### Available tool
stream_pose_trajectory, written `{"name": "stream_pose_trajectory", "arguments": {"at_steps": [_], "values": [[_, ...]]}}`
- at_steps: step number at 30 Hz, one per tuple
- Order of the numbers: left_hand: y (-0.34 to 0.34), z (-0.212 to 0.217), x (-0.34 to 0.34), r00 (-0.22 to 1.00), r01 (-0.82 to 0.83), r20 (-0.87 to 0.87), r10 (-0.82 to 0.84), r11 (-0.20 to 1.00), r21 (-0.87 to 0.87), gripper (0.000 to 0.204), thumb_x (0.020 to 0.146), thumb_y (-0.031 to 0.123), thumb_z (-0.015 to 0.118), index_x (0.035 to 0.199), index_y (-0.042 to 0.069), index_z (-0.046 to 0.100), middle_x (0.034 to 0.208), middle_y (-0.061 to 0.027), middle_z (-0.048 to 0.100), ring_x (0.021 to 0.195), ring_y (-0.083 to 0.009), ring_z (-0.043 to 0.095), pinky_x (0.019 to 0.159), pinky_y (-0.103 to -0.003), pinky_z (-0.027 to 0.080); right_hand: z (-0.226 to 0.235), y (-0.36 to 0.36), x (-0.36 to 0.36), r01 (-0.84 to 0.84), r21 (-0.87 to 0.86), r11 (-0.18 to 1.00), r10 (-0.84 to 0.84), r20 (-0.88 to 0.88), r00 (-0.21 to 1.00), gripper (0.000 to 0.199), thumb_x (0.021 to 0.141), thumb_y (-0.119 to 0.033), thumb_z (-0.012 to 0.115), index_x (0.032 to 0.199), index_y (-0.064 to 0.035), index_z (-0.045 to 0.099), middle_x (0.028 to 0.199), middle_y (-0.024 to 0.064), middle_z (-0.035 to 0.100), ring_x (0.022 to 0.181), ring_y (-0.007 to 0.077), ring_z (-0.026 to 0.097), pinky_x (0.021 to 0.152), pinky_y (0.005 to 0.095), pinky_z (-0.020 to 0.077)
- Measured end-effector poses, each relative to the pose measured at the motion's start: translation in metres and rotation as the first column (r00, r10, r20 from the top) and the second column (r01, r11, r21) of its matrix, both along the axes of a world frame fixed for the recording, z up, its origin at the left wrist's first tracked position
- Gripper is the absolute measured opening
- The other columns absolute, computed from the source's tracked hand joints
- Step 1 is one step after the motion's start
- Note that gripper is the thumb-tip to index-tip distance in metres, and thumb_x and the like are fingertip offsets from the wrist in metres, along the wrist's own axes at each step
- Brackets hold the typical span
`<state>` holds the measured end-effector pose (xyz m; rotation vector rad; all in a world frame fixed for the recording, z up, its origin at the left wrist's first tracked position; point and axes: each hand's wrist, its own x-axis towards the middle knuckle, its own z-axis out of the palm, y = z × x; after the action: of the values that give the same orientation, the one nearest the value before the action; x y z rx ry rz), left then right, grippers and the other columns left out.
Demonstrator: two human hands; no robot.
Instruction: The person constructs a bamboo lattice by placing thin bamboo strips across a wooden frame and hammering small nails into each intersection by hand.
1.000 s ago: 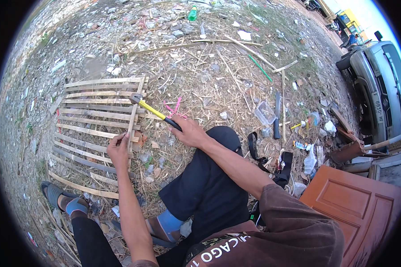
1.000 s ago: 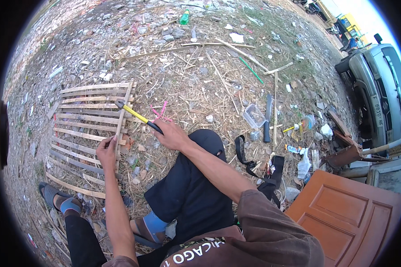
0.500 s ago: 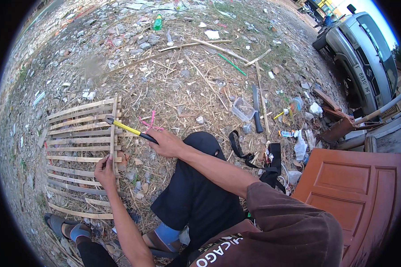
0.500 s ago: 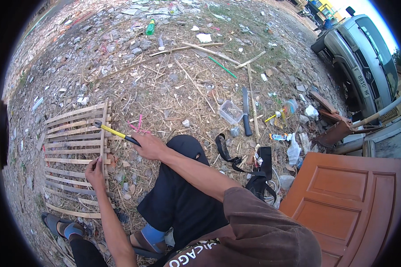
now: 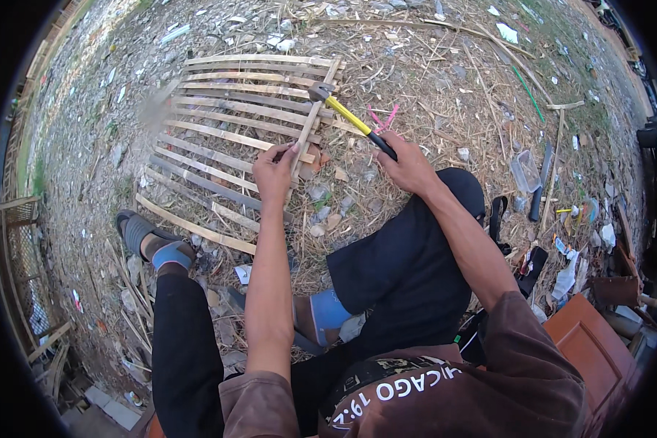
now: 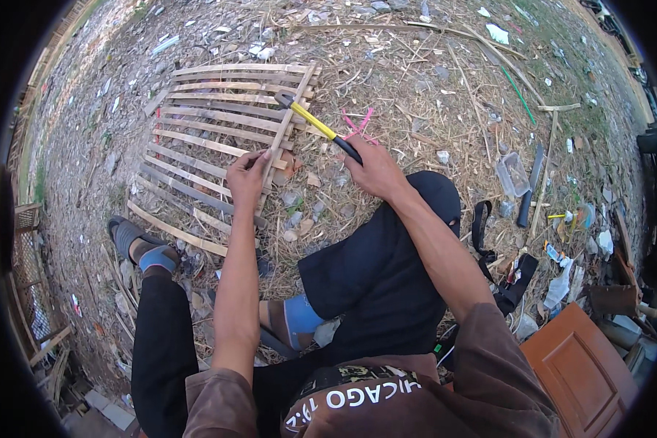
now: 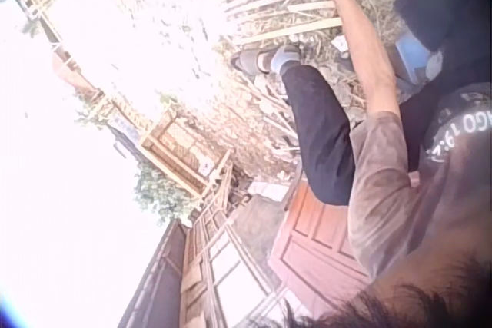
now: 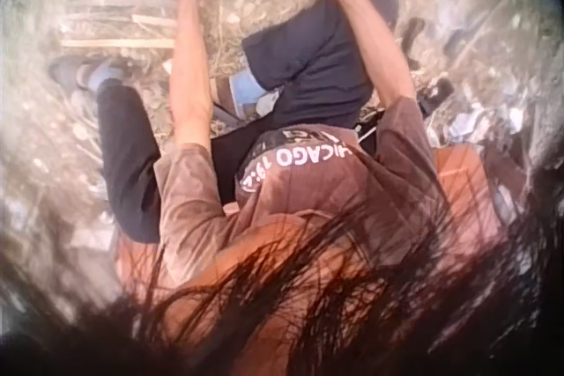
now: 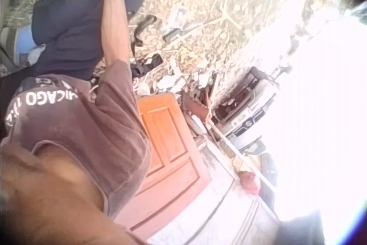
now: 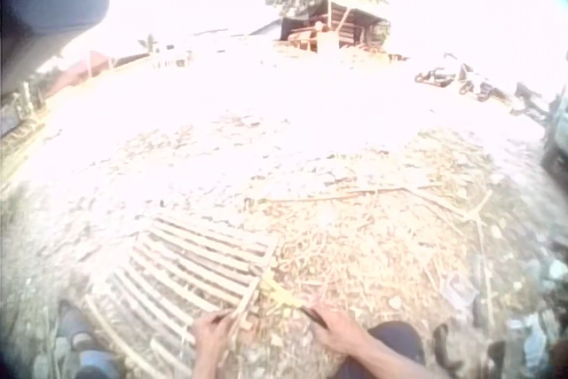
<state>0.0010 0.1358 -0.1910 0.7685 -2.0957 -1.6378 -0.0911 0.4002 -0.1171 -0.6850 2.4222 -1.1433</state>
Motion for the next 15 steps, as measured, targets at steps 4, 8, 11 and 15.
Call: {"name": "stream_pose_trajectory", "arguments": {"at_steps": [4,8,11,15], "values": [[-0.0107,-0.0007,0.0091,0.998,-0.019,0.06,0.017,0.999,0.032,0.021,0.087,0.016,0.08,0.1,0.0,0.078,0.078,-0.005,0.073,0.069,-0.008,0.062,0.063,-0.024,0.048,-0.0004,-0.0093,0.0021,-0.01,0.015,1.0,0.011,-0.038,0.999,0.026,0.097,-0.023,0.062,0.117,-0.0065,0.06,0.073,0.0175,0.063,0.067,0.0346,0.064,0.064,0.046,0.0462],[-0.0091,-0.0036,0.005,0.999,-0.015,0.034,0.014,0.999,0.033,0.021,0.087,0.016,0.079,0.101,0.0,0.078,0.077,-0.0048,0.073,0.068,-0.0075,0.061,0.062,-0.024,0.048,0.003,-0.0067,-0.0015,-0.008,0.04,0.999,0.008,-0.011,1.0,0.027,0.097,-0.024,0.062,0.117,-0.006,0.061,0.075,0.0184,0.063,0.069,0.0345,0.064,0.065,0.0458,0.0464],[-0.0076,-0.0032,0.0031,0.999,-0.002,0.037,0.0,0.999,0.052,0.022,0.088,0.015,0.078,0.103,-0.001,0.077,0.078,-0.0056,0.073,0.069,-0.0077,0.061,0.062,-0.024,0.048,-0.0039,-0.0027,-0.0039,-0.017,0.028,0.999,0.018,-0.024,1.0,0.028,0.096,-0.023,0.063,0.119,-0.0061,0.06,0.075,0.0178,0.063,0.068,0.0329,0.063,0.065,0.0446,0.0457],[-0.0115,0.0027,0.0026,0.998,0.029,0.058,-0.037,0.991,0.127,0.023,0.089,0.014,0.078,0.106,-0.002,0.076,0.083,-0.0079,0.074,0.072,-0.0086,0.063,0.064,-0.025,0.049,-0.0055,-0.0026,-0.005,-0.03,0.019,0.999,0.03,-0.037,0.999,0.023,0.096,-0.021,0.061,0.114,-0.0065,0.06,0.075,0.0188,0.062,0.071,0.0362,0.064,0.066,0.0471,0.0462]]}}
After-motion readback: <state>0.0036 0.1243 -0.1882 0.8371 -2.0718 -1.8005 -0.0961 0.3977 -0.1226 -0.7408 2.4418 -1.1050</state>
